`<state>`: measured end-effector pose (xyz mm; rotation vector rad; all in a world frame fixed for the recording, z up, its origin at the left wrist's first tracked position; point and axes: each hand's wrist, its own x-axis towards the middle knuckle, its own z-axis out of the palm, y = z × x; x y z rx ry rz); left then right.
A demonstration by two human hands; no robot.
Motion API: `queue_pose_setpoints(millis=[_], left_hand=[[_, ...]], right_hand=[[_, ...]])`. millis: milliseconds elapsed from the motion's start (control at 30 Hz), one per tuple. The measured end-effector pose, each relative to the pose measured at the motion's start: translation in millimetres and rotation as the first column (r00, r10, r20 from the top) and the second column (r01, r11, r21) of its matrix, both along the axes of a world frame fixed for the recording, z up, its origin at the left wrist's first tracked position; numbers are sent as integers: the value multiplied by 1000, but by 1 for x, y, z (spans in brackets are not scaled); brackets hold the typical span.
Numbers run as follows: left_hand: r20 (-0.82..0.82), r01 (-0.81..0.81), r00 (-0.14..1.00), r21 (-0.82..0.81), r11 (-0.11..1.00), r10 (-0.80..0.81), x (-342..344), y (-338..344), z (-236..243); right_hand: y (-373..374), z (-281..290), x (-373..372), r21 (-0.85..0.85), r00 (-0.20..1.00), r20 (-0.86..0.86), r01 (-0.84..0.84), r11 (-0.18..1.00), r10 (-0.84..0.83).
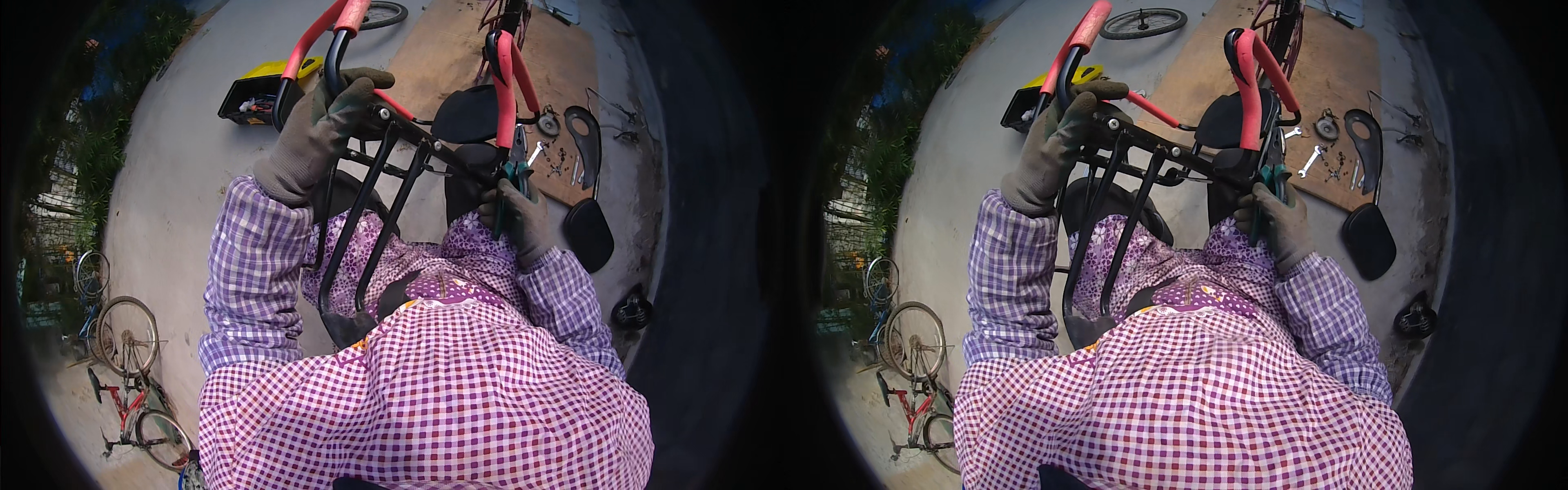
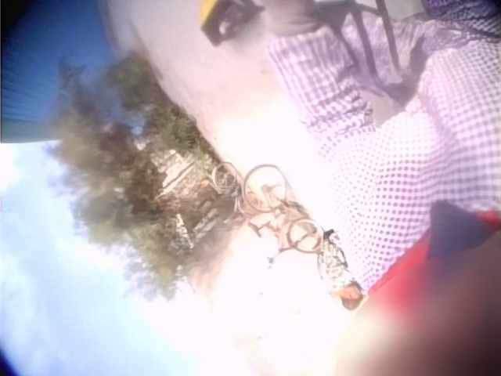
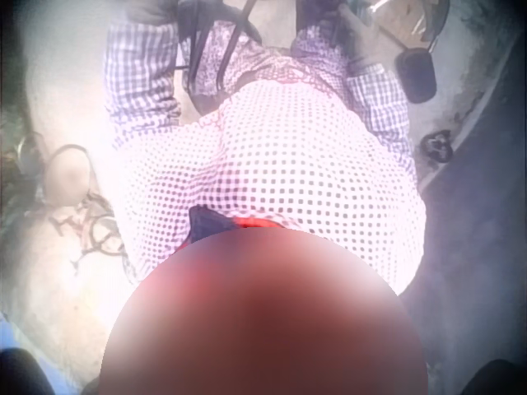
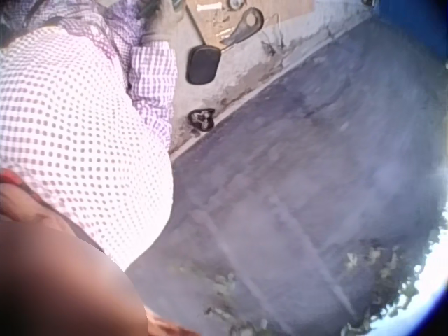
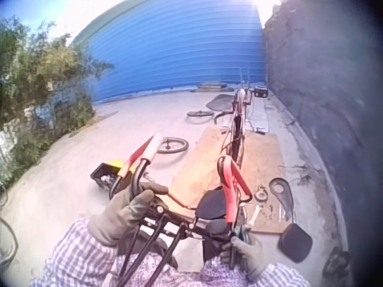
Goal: The person sits on the ground and repairs a bicycle child seat. They use pliers to remove a small metal clip from the seat frame, then use a screwdriver to tighten screws on the seat's mounting bracket.
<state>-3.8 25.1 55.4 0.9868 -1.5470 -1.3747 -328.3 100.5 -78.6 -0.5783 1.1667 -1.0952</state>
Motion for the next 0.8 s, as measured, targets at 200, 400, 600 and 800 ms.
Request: queue_pose_setpoints(millis=[200, 400, 600, 800], left_hand=[[6, 16, 1000, -26, 1000, -16, 3, 4, -17], [189, -16, 982, -55, 998, 26, 20, 0, -42], [183, -62, 982, 25, 998, 56, 29, -14, -68], [-10, 22, 1000, 116, 993, -21, 33, -23, -75]], right_hand=[[1, 12, 4, 28, 999, -47, -23, 999, 24], [1, 7, 3, 60, 998, -32, -46, 997, 48], [7, 11, 2, 57, 998, -18, -64, 996, 65], [9, 19, 3, 89, 995, -44, -81, 993, 86]])
